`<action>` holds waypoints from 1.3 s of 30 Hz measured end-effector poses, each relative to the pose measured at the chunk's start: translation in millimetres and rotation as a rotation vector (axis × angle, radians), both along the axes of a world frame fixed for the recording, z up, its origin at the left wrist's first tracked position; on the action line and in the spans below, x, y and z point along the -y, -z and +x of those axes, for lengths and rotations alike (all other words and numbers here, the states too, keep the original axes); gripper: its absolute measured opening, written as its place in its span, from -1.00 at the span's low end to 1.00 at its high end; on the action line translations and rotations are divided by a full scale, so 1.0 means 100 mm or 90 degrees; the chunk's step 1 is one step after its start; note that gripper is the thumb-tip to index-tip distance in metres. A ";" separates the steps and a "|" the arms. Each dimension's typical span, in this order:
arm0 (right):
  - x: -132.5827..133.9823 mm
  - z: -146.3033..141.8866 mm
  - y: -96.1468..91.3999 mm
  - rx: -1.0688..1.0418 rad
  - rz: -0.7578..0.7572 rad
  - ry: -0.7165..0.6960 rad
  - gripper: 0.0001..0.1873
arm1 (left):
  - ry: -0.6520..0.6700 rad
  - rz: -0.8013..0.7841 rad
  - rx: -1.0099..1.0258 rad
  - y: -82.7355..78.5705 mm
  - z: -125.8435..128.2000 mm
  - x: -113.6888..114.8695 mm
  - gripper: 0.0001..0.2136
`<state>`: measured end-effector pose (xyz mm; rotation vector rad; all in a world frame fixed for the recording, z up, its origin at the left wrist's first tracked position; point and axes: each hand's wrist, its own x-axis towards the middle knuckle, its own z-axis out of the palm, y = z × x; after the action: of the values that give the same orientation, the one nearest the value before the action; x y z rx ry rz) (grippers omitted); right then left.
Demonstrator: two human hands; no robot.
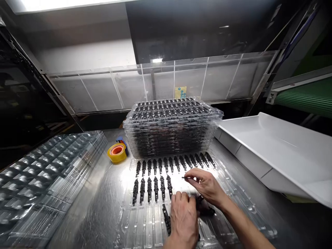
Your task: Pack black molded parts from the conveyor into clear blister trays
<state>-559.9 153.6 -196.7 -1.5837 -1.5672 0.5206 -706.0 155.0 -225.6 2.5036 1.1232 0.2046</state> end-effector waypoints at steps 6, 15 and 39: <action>-0.40 0.01 0.23 0.175 -0.016 -0.183 -0.78 | -0.029 0.031 0.010 0.12 0.08 0.11 -0.81; -0.33 -0.01 0.11 0.320 -0.043 -0.224 -0.71 | -0.037 0.262 0.190 0.40 0.03 0.23 -0.83; 0.39 -0.13 -0.03 -0.511 -0.243 0.018 -0.62 | -0.243 -0.627 0.692 -0.17 -0.43 -0.19 -0.75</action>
<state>-572.4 114.3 -194.1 -1.3845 -0.8586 1.3079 -749.0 173.9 -208.2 1.0075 0.8435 0.7674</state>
